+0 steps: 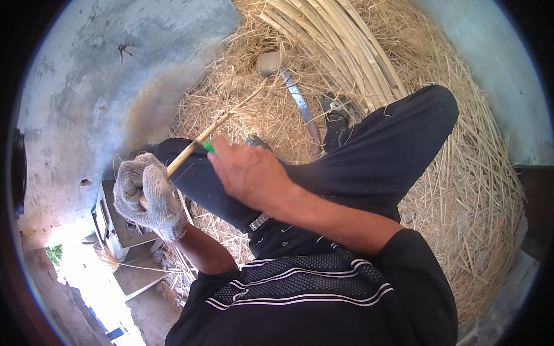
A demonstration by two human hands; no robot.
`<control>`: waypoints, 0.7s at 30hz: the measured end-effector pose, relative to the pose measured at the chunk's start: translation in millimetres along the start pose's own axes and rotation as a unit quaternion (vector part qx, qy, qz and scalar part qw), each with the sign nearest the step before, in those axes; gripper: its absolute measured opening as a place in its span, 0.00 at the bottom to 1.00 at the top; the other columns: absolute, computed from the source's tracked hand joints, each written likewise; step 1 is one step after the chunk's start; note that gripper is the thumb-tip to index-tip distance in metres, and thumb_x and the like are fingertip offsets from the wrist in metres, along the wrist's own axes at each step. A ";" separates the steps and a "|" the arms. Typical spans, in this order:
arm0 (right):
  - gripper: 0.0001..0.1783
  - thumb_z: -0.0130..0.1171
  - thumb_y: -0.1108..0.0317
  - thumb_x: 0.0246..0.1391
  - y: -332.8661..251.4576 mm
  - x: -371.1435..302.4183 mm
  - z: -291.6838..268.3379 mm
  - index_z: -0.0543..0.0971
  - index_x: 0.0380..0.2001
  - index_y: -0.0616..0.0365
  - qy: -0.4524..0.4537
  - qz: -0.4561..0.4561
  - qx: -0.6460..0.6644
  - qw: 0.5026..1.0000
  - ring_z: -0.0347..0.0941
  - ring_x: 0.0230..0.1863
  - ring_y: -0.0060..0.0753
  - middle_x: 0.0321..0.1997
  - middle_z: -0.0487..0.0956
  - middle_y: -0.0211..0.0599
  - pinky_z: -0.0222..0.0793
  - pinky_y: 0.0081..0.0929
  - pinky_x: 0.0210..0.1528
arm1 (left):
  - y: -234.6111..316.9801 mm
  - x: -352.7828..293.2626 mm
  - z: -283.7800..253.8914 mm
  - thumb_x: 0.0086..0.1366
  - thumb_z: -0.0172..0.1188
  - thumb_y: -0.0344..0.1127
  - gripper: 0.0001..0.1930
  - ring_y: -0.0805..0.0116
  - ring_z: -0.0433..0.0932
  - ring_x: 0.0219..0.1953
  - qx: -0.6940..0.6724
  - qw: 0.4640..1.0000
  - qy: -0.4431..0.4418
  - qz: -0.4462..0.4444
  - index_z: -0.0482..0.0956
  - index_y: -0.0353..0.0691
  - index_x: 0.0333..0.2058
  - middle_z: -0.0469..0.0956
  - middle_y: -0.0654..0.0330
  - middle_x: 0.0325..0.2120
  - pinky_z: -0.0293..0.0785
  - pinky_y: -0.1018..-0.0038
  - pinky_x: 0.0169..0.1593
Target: The person sits cross-legged on a bed of straw and uses a green-handled knife to shave the outer layer off a bamboo stick. They hold the stick with a gloved left hand and repeatedly scrape the blade along its length to smooth the surface. The person switches to a larger machete to split the bamboo stick lengthwise into thinner strips.
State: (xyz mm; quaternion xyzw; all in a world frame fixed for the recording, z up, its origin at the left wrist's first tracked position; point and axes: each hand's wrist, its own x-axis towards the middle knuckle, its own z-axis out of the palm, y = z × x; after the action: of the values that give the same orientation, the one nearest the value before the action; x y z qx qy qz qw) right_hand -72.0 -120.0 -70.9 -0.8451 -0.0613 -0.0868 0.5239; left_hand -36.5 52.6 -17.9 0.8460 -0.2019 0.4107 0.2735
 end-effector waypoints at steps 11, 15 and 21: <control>0.12 0.50 0.60 0.64 120.6 48.0 15.6 0.70 0.36 0.59 0.027 0.012 -0.277 0.960 0.78 0.25 0.59 0.20 0.78 0.53 0.74 0.53 0.27 | 32.2 18.5 16.4 0.56 0.61 0.35 0.07 0.77 0.76 0.19 -0.115 0.993 -0.012 0.025 0.78 0.39 0.23 0.77 0.65 0.17 0.76 0.79 0.27; 0.16 0.48 0.58 0.66 99.2 44.6 0.3 0.71 0.38 0.63 -0.068 0.089 -0.103 0.988 0.76 0.33 0.67 0.25 0.77 0.60 0.71 0.56 0.37 | 10.1 -5.4 10.9 0.58 0.67 0.38 0.12 0.73 0.79 0.32 -0.076 0.997 -0.031 -0.006 0.79 0.36 0.36 0.79 0.60 0.32 0.79 0.73 0.41; 0.14 0.51 0.59 0.66 -0.5 20.5 -37.0 0.71 0.37 0.61 -0.071 0.035 0.034 0.996 0.74 0.26 0.63 0.21 0.75 0.56 0.67 0.52 0.29 | 9.9 -22.3 12.4 0.56 0.65 0.27 0.11 0.67 0.75 0.29 0.045 0.998 0.045 -0.012 0.75 0.27 0.35 0.75 0.53 0.28 0.76 0.68 0.34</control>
State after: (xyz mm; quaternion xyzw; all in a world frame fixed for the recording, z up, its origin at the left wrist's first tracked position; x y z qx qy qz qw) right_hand -55.2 -152.7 -50.0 -0.8323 -0.0715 -0.0056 0.5497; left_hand -47.8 39.8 -39.3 0.8405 -0.1606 0.4536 0.2490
